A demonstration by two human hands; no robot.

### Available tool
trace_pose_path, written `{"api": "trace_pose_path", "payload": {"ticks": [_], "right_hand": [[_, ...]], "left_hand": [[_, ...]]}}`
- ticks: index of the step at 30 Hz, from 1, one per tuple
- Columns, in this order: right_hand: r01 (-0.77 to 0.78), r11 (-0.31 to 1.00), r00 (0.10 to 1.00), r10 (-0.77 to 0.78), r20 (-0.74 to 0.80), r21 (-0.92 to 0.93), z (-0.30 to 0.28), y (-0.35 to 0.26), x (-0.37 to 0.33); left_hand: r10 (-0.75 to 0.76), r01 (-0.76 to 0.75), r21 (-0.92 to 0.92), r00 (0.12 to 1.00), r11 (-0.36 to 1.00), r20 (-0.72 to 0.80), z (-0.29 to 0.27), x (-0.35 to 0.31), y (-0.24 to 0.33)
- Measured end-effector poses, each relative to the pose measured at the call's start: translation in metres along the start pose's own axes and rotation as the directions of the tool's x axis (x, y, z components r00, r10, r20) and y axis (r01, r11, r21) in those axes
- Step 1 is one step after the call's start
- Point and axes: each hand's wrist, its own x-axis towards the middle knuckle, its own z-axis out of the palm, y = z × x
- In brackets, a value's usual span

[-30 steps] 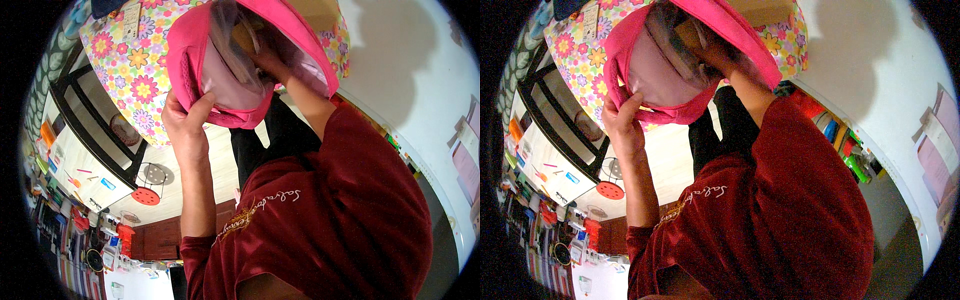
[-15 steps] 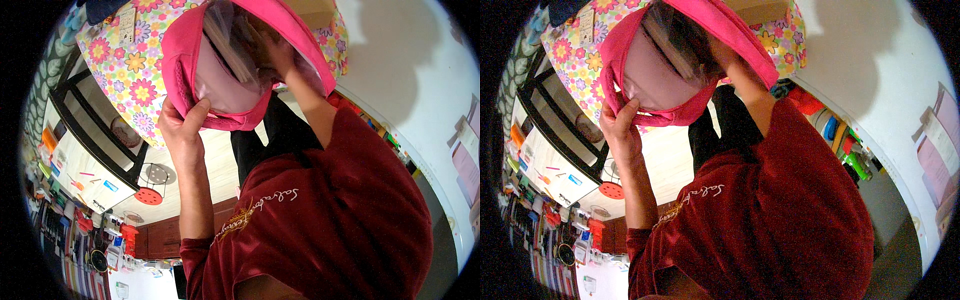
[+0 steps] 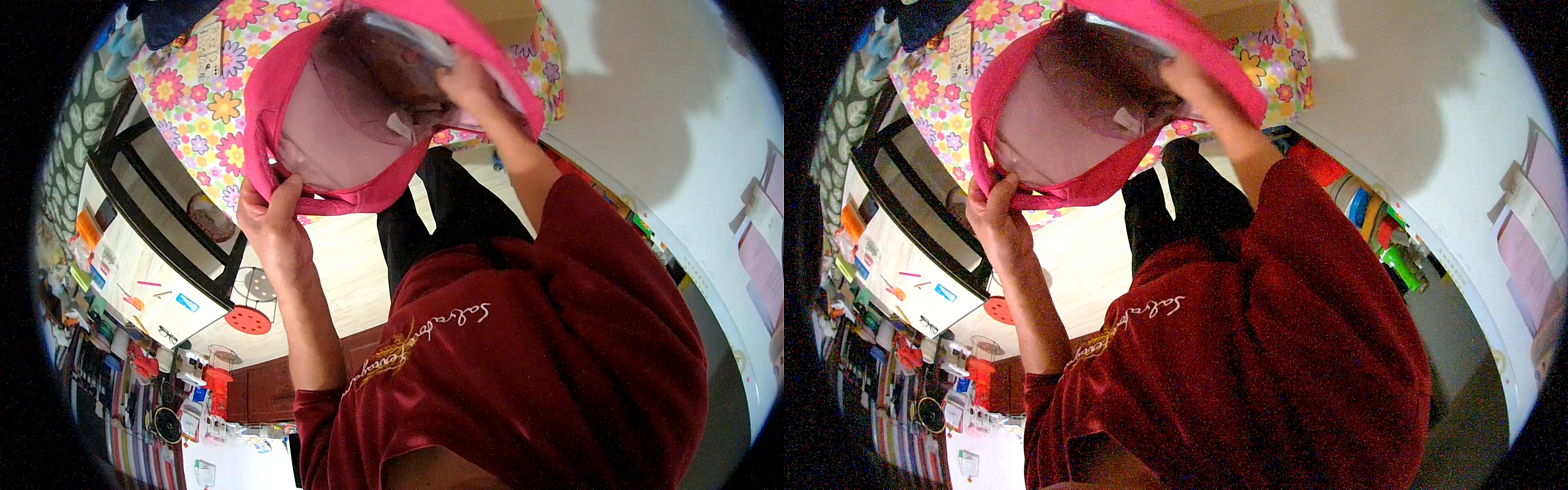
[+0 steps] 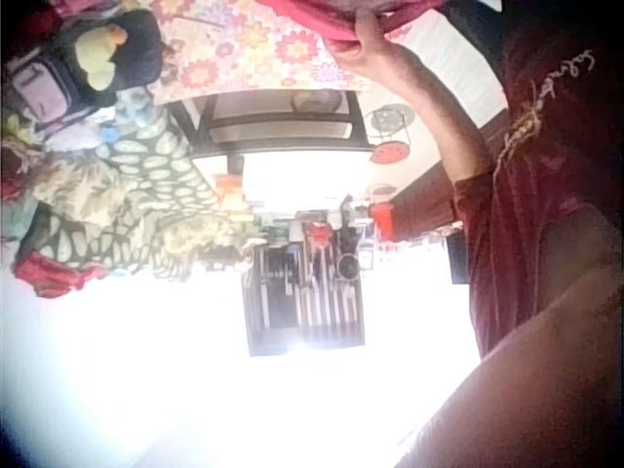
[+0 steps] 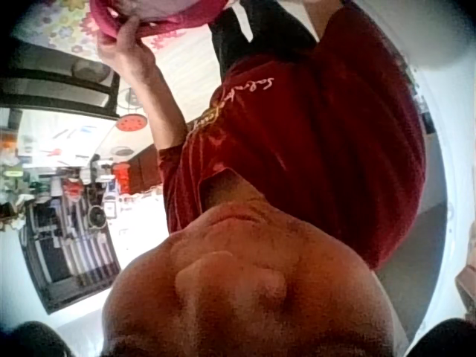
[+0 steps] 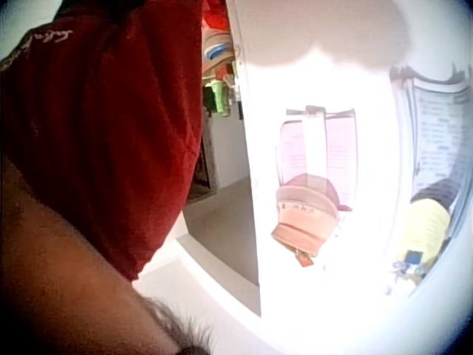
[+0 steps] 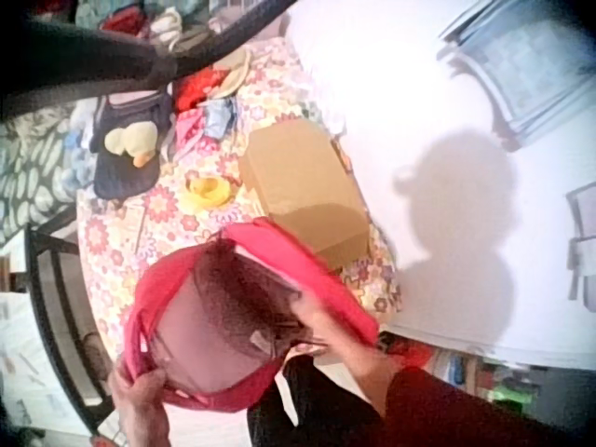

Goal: The person removes a sticker sheet, a blue card, and a lid from a pink backpack and places them on a desk, then returns to the backpack to retrieve a pink pencil case, fills it with pencils at the desk, and sets it down.

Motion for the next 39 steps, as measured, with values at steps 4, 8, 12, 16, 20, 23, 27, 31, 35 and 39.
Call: {"api": "trace_pose_path", "payload": {"ticks": [4, 8, 12, 16, 20, 23, 27, 31, 35, 39], "right_hand": [[0.27, 0.96, 0.95, -0.279, -0.14, -0.079, -0.003, 0.045, 0.023], [0.303, 0.95, 0.947, -0.29, 0.138, -0.078, 0.002, 0.008, -0.011], [0.665, 0.737, 0.71, -0.674, 0.201, 0.121, 0.061, 0.006, -0.032], [0.321, 0.88, 0.802, -0.449, 0.393, 0.35, 0.074, 0.0, -0.022], [-0.128, 0.721, 0.891, -0.218, 0.398, 0.681, 0.078, 0.015, 0.004], [0.136, 0.932, 0.893, -0.262, 0.366, 0.335, 0.111, 0.026, 0.025], [0.202, 0.855, 0.858, -0.39, 0.333, 0.478, 0.158, 0.052, 0.045], [0.097, 0.829, 0.854, -0.354, 0.382, 0.551, 0.125, 0.027, 0.02], [0.122, 0.764, 0.855, -0.405, 0.324, 0.633, 0.102, 0.017, 0.003], [0.257, 0.81, 0.878, -0.424, 0.224, 0.527, 0.129, 0.052, 0.024]], "left_hand": [[-0.019, 0.017, 0.04, 0.998, 0.999, 0.052, 0.013, -0.008, -0.001], [-0.007, 0.006, 0.027, 0.998, 1.0, 0.058, 0.024, -0.004, 0.005], [0.001, -0.005, 0.066, 0.997, 0.998, 0.071, 0.028, -0.005, 0.003], [0.024, -0.025, 0.033, 0.999, 0.999, 0.039, 0.02, -0.004, 0.0], [-0.017, 0.017, 0.02, 1.0, 1.0, 0.024, 0.023, -0.008, -0.001], [-0.024, 0.023, 0.026, 0.999, 0.999, 0.047, 0.025, -0.008, -0.003], [0.006, -0.006, 0.007, 1.0, 1.0, 0.023, 0.027, -0.005, 0.001], [0.017, -0.017, -0.06, 1.0, 0.998, -0.007, 0.026, -0.006, 0.0], [0.006, -0.006, 0.021, 1.0, 1.0, 0.028, 0.026, -0.007, -0.004], [0.02, -0.02, -0.01, 0.999, 1.0, 0.046, 0.027, -0.006, -0.003]]}}
